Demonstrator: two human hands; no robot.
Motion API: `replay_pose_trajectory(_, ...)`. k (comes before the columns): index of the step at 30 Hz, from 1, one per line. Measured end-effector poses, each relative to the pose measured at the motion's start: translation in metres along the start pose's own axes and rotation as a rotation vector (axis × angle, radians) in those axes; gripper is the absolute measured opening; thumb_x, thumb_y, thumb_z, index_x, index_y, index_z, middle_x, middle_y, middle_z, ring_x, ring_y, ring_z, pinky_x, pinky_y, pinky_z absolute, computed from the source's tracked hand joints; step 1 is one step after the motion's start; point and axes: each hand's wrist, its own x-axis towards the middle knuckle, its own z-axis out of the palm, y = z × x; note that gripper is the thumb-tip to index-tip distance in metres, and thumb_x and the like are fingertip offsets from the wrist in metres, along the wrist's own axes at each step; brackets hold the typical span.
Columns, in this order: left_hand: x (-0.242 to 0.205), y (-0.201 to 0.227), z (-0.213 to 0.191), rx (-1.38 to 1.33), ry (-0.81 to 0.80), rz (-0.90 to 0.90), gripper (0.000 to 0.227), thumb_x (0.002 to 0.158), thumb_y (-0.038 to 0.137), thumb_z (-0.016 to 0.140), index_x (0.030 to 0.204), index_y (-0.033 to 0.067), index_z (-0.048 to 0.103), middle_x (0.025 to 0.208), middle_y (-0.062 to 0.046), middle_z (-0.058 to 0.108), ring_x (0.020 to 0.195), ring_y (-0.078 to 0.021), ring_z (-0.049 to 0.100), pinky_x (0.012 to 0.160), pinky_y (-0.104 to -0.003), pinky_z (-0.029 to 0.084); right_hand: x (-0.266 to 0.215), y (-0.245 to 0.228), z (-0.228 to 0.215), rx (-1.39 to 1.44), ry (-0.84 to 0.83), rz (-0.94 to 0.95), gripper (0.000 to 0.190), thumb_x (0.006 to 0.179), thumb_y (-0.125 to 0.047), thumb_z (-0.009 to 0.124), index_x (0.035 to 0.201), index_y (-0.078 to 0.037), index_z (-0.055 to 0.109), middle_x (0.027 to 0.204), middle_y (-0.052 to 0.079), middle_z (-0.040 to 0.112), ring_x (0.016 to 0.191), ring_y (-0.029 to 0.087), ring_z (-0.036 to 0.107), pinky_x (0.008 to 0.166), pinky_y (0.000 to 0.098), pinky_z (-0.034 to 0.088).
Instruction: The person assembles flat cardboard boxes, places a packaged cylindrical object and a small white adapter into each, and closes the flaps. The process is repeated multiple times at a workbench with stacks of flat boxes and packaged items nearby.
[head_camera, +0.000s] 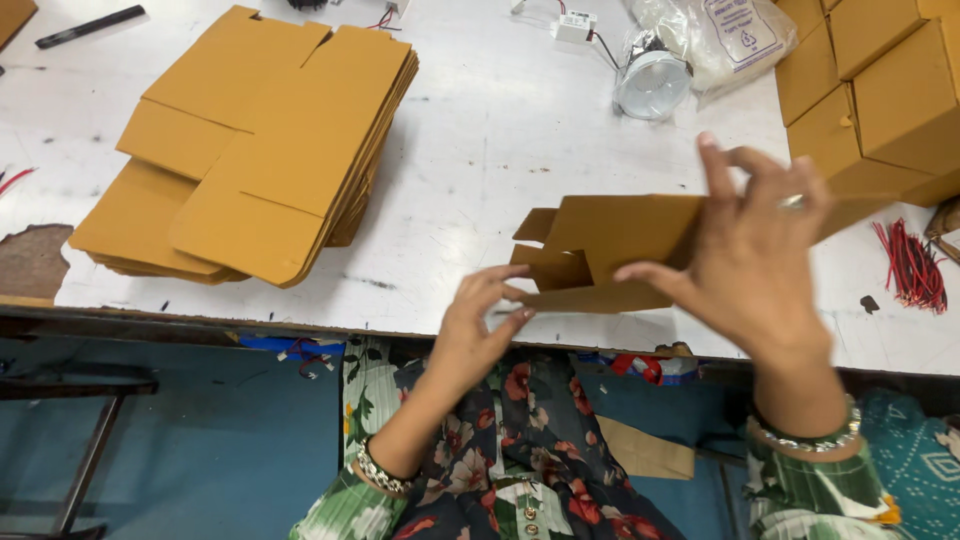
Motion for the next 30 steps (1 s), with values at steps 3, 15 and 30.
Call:
replay_pose_trajectory(3,-0.005,0.004,0.009,-0.01,-0.008,0.037,0.011,0.089,0.004,0.069,0.101,0.0067,0.07,0.139,-0.01,0.066,0.144,-0.0369,0.047,0.115,-0.046,0.042,-0.006,-0.012,0.016,0.07,0.022,0.014,0.139,0.071,-0.091,0.063,0.163,-0.002,0.008,0.144,0.025,0.031,0.147,0.043,0.025,0.119,0.07,0.003)
replay_pose_trajectory(15,0.018,0.12,-0.051,0.256,-0.021,0.546,0.016,0.092,0.011,0.077,0.102,0.0027,0.068,0.089,-0.008,0.069,0.079,-0.0231,0.067,0.067,-0.036,0.052,-0.011,-0.026,-0.022,0.95,0.009,0.201,0.096,0.084,-0.062,0.064,0.155,0.0,0.046,0.141,0.02,0.054,0.135,0.033,0.056,0.116,0.0457,0.043)
replay_pose_trajectory(30,0.014,0.146,-0.081,0.571,-0.268,0.458,0.012,0.092,0.016,0.066,0.101,0.0087,0.067,0.082,-0.002,0.065,0.077,-0.0209,0.065,0.064,-0.035,0.049,-0.058,-0.098,0.067,1.8,-0.233,0.207,0.075,0.098,-0.056,0.038,0.138,0.006,0.053,0.152,0.021,0.049,0.136,0.029,0.052,0.113,0.0392,0.041)
